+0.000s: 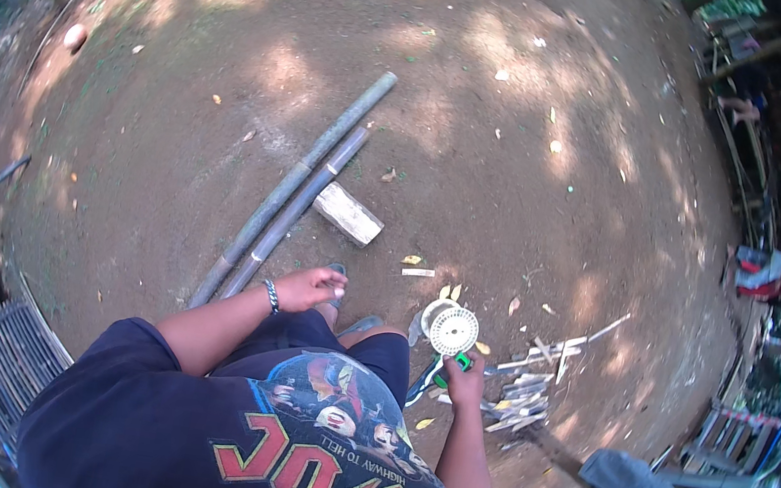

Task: The person measures a bamboo structure and bamboo poles using a tape measure. They then position a bamboo pole on a wooden block and use a hand saw to cut it.

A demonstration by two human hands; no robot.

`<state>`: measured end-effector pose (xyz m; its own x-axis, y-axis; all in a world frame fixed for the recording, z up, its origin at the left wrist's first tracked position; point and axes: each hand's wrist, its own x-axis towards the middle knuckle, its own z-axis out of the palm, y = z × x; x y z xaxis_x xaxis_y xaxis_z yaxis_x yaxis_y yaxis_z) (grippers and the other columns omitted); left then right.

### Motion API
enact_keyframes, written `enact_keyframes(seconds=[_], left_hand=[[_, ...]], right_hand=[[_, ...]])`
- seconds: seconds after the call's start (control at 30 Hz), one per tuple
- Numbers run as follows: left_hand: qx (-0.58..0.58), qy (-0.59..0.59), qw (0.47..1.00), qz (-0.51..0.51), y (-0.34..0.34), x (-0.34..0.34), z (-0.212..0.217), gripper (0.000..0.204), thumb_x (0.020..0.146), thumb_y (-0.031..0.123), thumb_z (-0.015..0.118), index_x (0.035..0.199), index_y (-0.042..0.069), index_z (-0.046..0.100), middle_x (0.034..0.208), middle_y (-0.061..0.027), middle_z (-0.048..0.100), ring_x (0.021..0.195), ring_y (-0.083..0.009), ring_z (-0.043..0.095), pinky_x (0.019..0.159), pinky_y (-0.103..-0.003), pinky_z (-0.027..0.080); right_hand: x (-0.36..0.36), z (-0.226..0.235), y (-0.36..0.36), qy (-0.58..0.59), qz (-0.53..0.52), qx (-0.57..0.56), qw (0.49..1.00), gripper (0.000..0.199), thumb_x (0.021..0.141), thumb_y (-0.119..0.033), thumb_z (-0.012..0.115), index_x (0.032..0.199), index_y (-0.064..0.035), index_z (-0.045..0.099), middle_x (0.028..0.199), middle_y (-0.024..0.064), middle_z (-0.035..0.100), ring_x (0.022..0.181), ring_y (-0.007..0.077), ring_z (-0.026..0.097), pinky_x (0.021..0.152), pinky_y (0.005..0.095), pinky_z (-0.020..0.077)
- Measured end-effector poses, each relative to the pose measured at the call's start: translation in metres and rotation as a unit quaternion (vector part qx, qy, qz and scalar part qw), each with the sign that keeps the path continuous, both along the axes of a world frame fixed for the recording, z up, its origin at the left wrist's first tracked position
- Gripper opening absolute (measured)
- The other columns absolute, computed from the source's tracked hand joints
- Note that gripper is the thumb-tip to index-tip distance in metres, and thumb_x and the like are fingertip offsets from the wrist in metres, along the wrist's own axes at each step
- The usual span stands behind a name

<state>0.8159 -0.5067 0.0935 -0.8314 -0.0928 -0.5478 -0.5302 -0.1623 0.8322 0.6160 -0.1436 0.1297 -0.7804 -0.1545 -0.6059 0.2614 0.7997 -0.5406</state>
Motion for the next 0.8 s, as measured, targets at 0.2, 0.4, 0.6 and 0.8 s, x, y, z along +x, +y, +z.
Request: enact_keyframes(seconds=[0.2, 0.4, 0.6, 0.8], left_hand=[[0.092, -0.019, 0.993, 0.069, 0.013, -0.016, 0.036, 0.055, 0.099, 0.035, 0.059, 0.139, 0.000, 0.047, 0.127, -0.0128, 0.061, 0.119, -0.0165, 0.056, 0.103, -0.029, 0.043], [0.086, -0.055, 0.935, 0.339, 0.025, -0.053, 0.017, 0.081, 0.089, 0.026, 0.074, 0.151, 0.004, 0.027, 0.145, -0.0186, 0.043, 0.128, -0.0250, 0.049, 0.104, -0.037, 0.043], [0.169, 0.021, 0.842, 0.512, 0.074, -0.203, -0.022, 0.112, 0.079, 0.024, 0.084, 0.156, 0.009, 0.004, 0.154, -0.0203, 0.029, 0.137, -0.0302, 0.038, 0.110, -0.043, 0.038], [0.325, 0.035, 0.730, 0.600, 0.123, -0.281, -0.085, 0.090, 0.080, 0.016, 0.082, 0.149, 0.010, 0.026, 0.111, -0.0053, 0.055, 0.085, -0.0114, 0.059, 0.067, -0.026, 0.051]], right_hand=[[-0.090, 0.025, -0.186, -0.067, 0.325, -0.025, 0.943, 0.075, 0.073, -0.040, 0.084, 0.130, -0.0057, 0.050, 0.110, 0.0194, 0.064, 0.099, 0.0277, 0.064, 0.087, 0.0386, 0.0512], [-0.131, -0.004, -0.302, -0.110, 0.632, -0.067, 0.765, 0.078, 0.072, -0.047, 0.084, 0.130, -0.0084, 0.049, 0.106, 0.0186, 0.064, 0.101, 0.0277, 0.063, 0.087, 0.0394, 0.0503], [-0.211, -0.060, -0.351, -0.284, 0.697, -0.066, 0.656, 0.073, 0.082, -0.043, 0.079, 0.130, 0.0006, 0.045, 0.106, 0.0176, 0.062, 0.100, 0.0229, 0.061, 0.086, 0.0372, 0.0499], [-0.252, -0.101, -0.337, -0.527, 0.540, 0.111, 0.647, 0.064, 0.098, -0.035, 0.059, 0.148, -0.0049, 0.032, 0.135, 0.0184, 0.050, 0.129, 0.0256, 0.047, 0.104, 0.0381, 0.0417]])
